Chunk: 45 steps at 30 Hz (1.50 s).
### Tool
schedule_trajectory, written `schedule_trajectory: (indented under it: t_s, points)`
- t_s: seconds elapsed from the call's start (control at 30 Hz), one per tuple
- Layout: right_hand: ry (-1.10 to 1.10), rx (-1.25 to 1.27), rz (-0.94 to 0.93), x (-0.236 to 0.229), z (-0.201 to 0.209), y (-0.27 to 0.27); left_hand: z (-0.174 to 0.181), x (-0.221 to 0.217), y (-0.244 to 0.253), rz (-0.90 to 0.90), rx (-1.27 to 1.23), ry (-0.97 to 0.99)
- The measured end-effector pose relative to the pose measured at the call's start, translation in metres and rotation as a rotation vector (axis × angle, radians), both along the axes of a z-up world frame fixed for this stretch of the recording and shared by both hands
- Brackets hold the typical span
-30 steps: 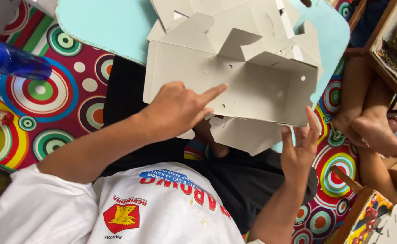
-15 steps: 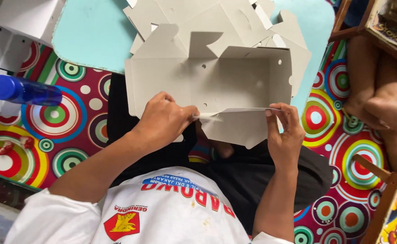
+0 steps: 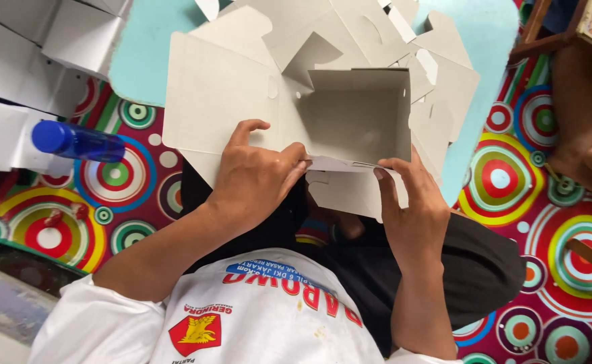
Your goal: The person assembles a white cardboard box by folding the flat die-cut piece along its creases and interlocking the tabs. They manipulate the flaps to form the box shape and secure the sides without using any tools.
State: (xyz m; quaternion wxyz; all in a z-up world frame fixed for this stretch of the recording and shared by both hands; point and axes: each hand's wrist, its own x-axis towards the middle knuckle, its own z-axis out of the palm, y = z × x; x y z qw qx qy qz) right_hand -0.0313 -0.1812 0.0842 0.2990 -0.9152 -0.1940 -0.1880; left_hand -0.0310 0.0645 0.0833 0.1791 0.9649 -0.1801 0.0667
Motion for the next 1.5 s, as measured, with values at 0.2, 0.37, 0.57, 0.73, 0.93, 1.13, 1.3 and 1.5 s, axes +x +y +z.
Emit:
schedule_trajectory:
  t_s: [0.2,0.37,0.57,0.73,0.93,1.13,1.3,1.5]
  points:
    - [-0.018,-0.05,-0.038,-0.012,0.002,0.005,0.001,-0.008,-0.003,-0.008,0.025,0.043]
    - [-0.109,-0.145,-0.035,-0.021,-0.024,0.005,0.0,-0.014,-0.009,-0.02,0.055,0.064]
    - [-0.111,-0.211,0.017,-0.029,-0.034,0.009,-0.001,-0.021,-0.014,-0.011,0.073,0.048]
    - [-0.047,-0.114,0.067,-0.024,-0.035,0.004,0.0,-0.022,-0.012,0.017,0.071,0.053]
    - [-0.114,-0.23,0.088,-0.019,-0.034,0.01,-0.006,-0.02,-0.017,0.004,0.054,0.045]
    - [-0.037,-0.189,0.268,-0.008,-0.032,0.011,-0.013,-0.019,-0.017,0.02,0.058,0.03]
    - [-0.054,-0.168,0.297,-0.002,-0.029,0.008,-0.005,-0.016,-0.021,-0.003,0.079,0.004]
    - [-0.05,-0.169,0.348,0.002,-0.026,0.005,-0.014,-0.016,-0.027,-0.039,0.096,-0.052]
